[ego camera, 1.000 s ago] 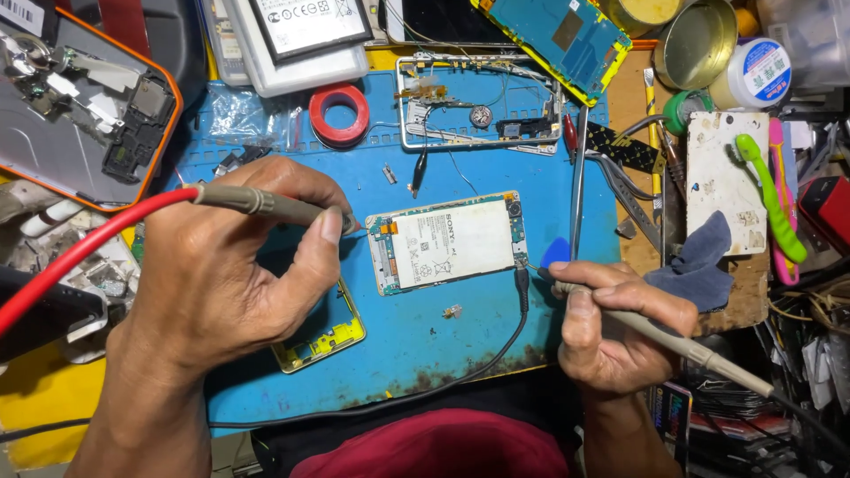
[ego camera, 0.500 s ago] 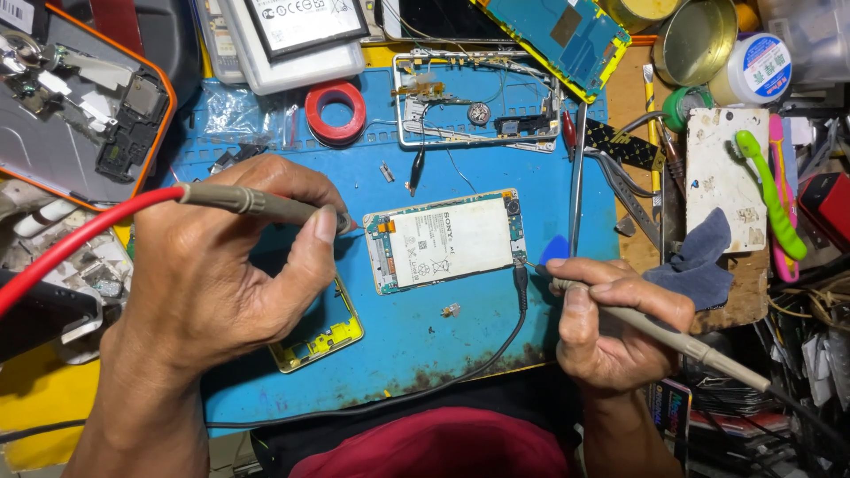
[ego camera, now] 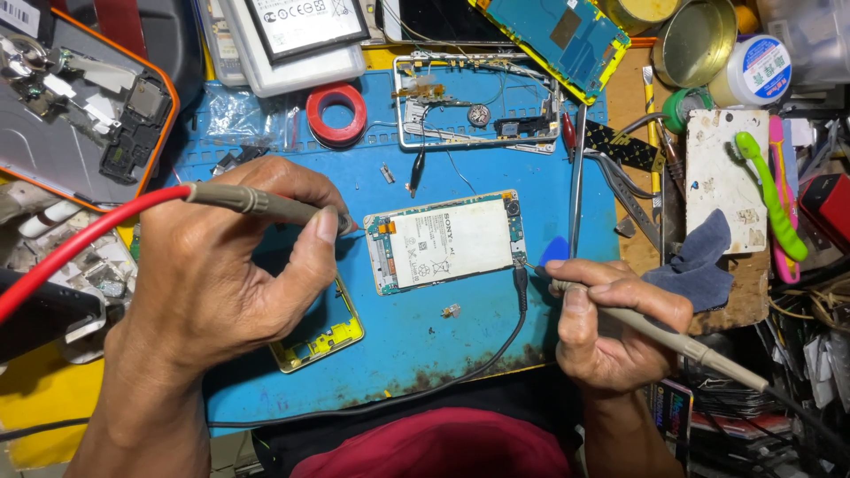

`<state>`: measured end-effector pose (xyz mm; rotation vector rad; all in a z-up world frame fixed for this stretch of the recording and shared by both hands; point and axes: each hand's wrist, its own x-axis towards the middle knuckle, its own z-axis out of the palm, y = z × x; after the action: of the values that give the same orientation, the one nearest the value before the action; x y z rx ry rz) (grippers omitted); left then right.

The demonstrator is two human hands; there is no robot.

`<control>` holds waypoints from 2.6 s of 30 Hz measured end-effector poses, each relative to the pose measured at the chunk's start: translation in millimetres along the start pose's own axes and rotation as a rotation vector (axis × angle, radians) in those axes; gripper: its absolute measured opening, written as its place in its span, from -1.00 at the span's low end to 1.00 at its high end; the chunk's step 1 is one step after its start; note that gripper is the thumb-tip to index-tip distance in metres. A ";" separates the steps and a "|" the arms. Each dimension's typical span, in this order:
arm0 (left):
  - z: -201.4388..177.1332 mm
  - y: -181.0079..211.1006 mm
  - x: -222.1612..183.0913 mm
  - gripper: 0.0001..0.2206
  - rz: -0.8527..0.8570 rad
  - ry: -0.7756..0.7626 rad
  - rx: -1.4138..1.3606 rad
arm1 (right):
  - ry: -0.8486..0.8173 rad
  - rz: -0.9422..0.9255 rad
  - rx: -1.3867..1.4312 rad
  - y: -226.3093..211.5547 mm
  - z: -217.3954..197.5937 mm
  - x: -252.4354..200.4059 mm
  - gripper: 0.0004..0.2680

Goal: Repairing a smartphone motherboard using a soldering iron and a probe on a cluttered workbench.

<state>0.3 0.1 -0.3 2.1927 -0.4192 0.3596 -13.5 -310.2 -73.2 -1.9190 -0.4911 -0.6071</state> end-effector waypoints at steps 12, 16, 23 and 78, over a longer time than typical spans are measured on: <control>0.4 -0.3 0.0 -0.89 0.012 -0.005 -0.013 | -0.042 -0.004 0.012 -1.9 -1.0 4.0 -0.86; -0.1 0.3 1.4 -0.88 0.008 -0.021 -0.047 | -0.063 0.012 -0.013 -8.4 -1.1 5.9 -0.86; 1.7 -1.7 -0.2 -0.84 0.014 -0.012 -0.048 | -0.050 -0.001 0.043 -3.8 -0.7 2.4 -0.86; 11.7 -26.9 4.9 -0.84 -0.026 0.057 -0.207 | -0.068 -0.157 0.011 -9.6 -1.4 13.4 -0.85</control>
<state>17.1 5.6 -24.2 1.9798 -0.3784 0.3478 -8.8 -306.8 -57.8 -1.9072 -0.6921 -0.6398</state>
